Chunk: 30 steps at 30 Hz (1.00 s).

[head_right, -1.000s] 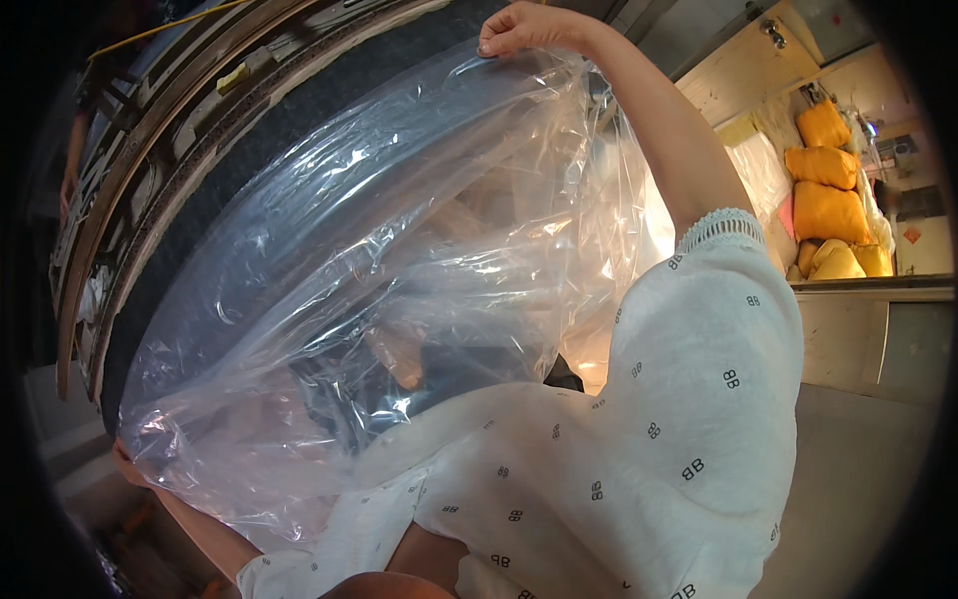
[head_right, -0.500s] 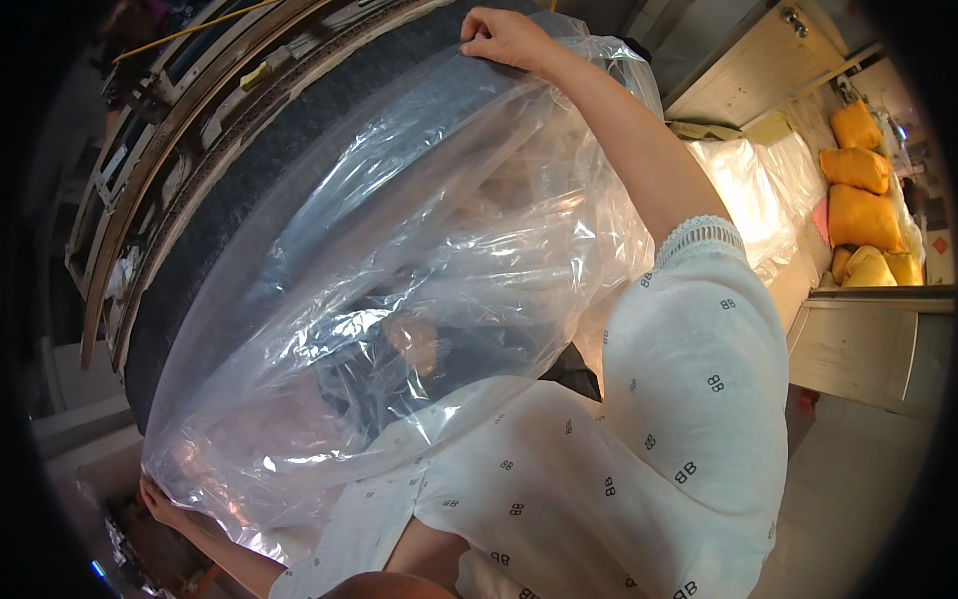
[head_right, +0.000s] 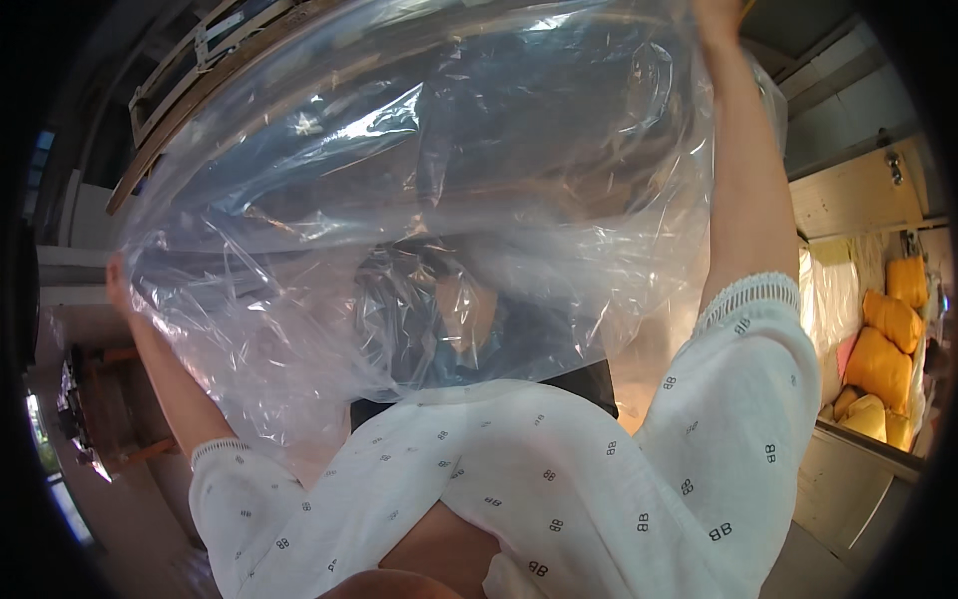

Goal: The person is seen wrapping a large object with plastic film or removing a plastic cover.

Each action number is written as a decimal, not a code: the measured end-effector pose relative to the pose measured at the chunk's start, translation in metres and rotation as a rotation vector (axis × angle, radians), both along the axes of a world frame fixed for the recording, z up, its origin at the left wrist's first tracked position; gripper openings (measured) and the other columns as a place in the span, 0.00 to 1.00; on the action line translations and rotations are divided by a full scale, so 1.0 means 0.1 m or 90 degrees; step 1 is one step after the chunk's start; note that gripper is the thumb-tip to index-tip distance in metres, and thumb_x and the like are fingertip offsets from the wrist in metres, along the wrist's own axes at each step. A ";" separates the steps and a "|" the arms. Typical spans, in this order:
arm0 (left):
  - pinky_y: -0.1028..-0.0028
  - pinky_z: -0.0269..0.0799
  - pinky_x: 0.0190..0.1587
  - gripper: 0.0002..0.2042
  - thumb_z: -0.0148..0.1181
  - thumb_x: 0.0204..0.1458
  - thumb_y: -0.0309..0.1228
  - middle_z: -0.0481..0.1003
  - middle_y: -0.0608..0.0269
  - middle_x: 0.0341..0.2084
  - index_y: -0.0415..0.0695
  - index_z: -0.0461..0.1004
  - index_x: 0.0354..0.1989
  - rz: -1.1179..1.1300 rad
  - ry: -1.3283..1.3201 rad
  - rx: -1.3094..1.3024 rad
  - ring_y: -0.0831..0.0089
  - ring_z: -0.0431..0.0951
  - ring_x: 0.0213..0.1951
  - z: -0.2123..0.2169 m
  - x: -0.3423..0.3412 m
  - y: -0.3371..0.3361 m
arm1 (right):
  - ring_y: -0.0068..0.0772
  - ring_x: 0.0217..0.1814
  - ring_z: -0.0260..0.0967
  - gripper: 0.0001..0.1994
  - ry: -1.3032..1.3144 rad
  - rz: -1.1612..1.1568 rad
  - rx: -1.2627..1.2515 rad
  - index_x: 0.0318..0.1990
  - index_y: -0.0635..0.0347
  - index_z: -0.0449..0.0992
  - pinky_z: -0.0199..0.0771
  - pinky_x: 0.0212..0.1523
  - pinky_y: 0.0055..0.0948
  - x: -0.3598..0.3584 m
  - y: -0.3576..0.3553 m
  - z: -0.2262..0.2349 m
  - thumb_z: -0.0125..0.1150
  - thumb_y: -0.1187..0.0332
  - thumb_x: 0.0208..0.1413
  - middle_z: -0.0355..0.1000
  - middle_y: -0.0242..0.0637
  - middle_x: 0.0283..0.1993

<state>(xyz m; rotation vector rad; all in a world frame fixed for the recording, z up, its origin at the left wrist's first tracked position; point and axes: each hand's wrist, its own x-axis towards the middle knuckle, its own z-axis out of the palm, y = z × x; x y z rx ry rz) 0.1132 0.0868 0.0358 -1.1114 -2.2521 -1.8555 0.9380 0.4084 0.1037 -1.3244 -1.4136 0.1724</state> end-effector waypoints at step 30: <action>0.78 0.65 0.38 0.14 0.57 0.49 0.39 0.75 0.63 0.30 0.40 0.75 0.36 0.012 0.330 -0.343 0.77 0.71 0.31 -0.76 -1.13 0.67 | 0.46 0.40 0.61 0.21 -0.159 -0.159 0.021 0.29 0.64 0.69 0.63 0.42 0.36 -0.25 1.10 -1.27 0.64 0.55 0.35 0.64 0.49 0.34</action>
